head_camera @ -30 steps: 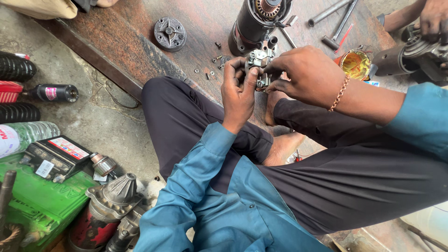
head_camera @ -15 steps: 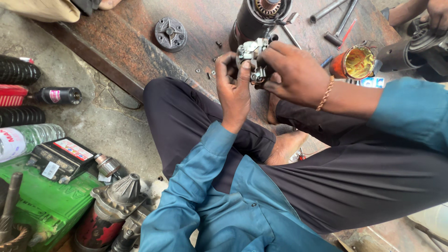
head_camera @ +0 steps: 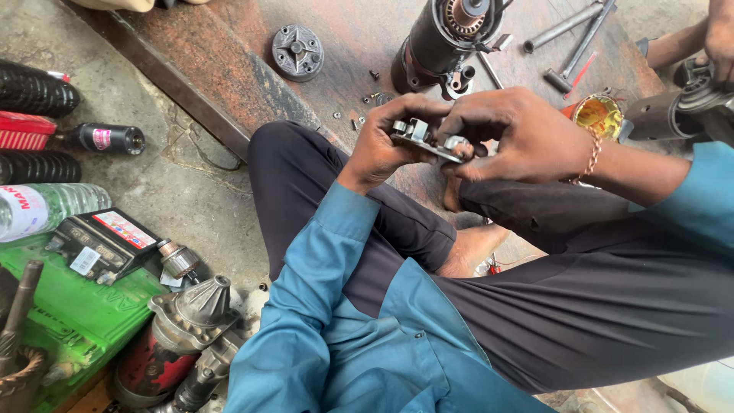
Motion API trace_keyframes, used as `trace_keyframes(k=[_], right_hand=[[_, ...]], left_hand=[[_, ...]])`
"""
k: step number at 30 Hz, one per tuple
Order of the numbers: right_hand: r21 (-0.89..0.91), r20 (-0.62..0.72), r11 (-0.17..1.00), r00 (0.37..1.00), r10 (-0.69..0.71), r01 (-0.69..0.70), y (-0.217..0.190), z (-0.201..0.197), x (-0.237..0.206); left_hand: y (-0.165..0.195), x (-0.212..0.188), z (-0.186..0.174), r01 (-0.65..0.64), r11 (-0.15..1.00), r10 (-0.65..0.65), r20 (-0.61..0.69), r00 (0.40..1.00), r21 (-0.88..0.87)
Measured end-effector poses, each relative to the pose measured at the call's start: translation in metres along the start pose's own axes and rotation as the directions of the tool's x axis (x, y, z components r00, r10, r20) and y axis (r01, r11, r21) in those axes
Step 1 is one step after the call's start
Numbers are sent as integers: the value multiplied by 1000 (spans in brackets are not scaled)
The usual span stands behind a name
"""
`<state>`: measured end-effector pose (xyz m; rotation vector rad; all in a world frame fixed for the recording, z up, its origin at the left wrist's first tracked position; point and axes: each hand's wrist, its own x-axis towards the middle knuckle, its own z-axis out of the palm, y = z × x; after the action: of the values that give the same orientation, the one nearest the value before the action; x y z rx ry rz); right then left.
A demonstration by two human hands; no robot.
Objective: The person sits on the floor of a repair workshop disassembling and reassembling an automotive starter motor. They separate the housing from the armature, use a screwdriver and hammer on the assembly, handle small screws and brackets, and fit a metal end plate back onto the unit by hand.
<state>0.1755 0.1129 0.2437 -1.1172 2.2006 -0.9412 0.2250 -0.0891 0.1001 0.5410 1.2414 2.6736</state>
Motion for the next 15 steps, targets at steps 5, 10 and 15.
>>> trace_keyframes(k=[5,10,15], right_hand=[[248,24,960,991,131,-133,11,2,-6],[485,88,823,953,289,-295,17,4,-10],[676,138,651,927,347,-345,23,0,-12]], left_hand=[[-2,3,-4,-124,951,126,13,992,283],[-5,6,-1,-94,906,104,-2,995,412],[-29,5,1,-5,998,3,21,1000,70]])
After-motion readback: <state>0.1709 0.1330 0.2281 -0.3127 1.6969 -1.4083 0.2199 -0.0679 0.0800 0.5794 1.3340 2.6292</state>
